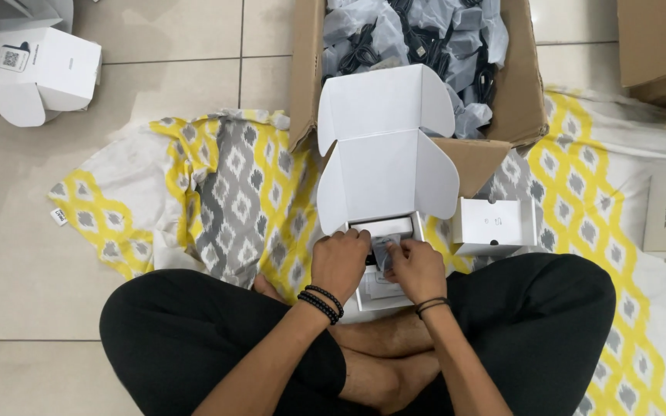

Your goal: The person unboxes electronic devices from white boxes and organizes their components and cables.

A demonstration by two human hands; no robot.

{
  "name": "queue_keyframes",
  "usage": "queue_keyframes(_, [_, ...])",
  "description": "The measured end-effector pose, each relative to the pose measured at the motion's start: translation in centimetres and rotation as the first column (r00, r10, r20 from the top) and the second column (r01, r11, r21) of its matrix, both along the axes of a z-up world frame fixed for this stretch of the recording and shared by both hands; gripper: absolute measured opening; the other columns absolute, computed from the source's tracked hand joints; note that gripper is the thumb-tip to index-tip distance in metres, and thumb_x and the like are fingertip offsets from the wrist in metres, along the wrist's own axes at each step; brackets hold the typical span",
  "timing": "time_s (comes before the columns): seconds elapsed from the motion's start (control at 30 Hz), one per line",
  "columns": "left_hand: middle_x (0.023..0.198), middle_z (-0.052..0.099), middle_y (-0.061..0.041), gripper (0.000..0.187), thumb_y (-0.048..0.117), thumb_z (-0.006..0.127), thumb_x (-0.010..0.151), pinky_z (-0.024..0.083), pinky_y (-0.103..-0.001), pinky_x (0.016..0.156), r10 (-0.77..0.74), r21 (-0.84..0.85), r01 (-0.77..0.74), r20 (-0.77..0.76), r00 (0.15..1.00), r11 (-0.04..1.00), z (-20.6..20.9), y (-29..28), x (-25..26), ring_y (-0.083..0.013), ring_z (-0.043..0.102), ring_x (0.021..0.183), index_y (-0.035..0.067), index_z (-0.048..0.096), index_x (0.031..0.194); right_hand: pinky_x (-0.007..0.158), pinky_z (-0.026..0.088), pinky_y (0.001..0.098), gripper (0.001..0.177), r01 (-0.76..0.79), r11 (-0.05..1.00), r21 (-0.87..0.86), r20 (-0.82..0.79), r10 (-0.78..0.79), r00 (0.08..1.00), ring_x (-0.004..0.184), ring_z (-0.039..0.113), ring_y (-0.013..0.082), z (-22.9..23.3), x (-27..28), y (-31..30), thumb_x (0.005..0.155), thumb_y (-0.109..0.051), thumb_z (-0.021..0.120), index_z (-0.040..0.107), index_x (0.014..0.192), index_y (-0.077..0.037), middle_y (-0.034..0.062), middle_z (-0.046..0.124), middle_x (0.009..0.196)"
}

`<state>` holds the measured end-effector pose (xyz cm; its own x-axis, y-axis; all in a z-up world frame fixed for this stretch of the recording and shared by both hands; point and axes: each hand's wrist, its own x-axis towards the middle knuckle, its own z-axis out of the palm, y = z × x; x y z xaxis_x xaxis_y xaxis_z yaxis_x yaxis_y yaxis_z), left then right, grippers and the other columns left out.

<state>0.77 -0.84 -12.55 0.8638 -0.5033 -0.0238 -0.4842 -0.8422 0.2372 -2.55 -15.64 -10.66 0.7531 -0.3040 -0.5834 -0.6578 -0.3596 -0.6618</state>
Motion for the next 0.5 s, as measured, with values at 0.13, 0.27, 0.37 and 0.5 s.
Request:
queue_keyframes(0.13, [0.082, 0.071, -0.008, 0.007, 0.003, 0.065, 0.081, 0.057, -0.038, 0.062, 0.002, -0.009, -0.002, -0.034, 0.999, 1.000, -0.2, -0.2, 0.1, -0.0257, 0.072, 0.076, 0.007, 0.066, 0.086, 0.056, 0.061, 0.0295, 0.029, 0.131, 0.989, 0.062, 0.043, -0.134, 0.990, 0.064, 0.077, 0.0183, -0.7, 0.3, 0.2, 0.099, -0.018, 0.063, 0.075, 0.096, 0.008, 0.0166, 0.075, 0.071])
queue_keyframes(0.27, [0.084, 0.070, -0.010, 0.009, 0.000, 0.065, 0.080, 0.058, -0.039, 0.064, 0.012, -0.091, -0.017, -0.047, 0.999, 0.996, -0.5, -0.1, 0.1, -0.0281, 0.072, 0.077, 0.004, 0.065, 0.088, 0.056, 0.062, 0.0303, 0.027, 0.219, 0.962, 0.164, 0.062, -0.231, 0.971, 0.064, 0.076, 0.0193, -3.0, -0.4, 0.1, 0.097, -0.016, 0.065, 0.072, 0.107, 0.008, 0.0151, 0.075, 0.078])
queue_keyframes(0.37, [0.086, 0.070, -0.012, 0.010, -0.002, 0.065, 0.082, 0.059, -0.040, 0.067, 0.029, -0.103, -0.040, -0.107, 0.994, 0.994, -0.2, 0.0, 0.1, -0.0297, 0.071, 0.080, 0.003, 0.064, 0.091, 0.058, 0.063, 0.0305, 0.030, 0.273, 0.928, 0.252, 0.081, -0.301, 0.950, 0.065, 0.074, 0.0193, -4.4, -0.7, 0.4, 0.097, -0.014, 0.064, 0.070, 0.112, 0.012, 0.0164, 0.075, 0.082])
queue_keyframes(0.5, [0.088, 0.070, -0.012, 0.012, -0.002, 0.065, 0.081, 0.058, -0.041, 0.069, 0.032, -0.127, -0.045, -0.104, 0.994, 0.991, -0.1, 0.0, 0.1, -0.0307, 0.071, 0.083, 0.003, 0.064, 0.091, 0.060, 0.064, 0.0292, 0.033, 0.323, 0.906, 0.273, 0.179, -0.378, 0.908, 0.067, 0.075, 0.0186, -4.3, -0.6, 1.2, 0.094, -0.008, 0.065, 0.064, 0.121, 0.011, 0.0182, 0.076, 0.093])
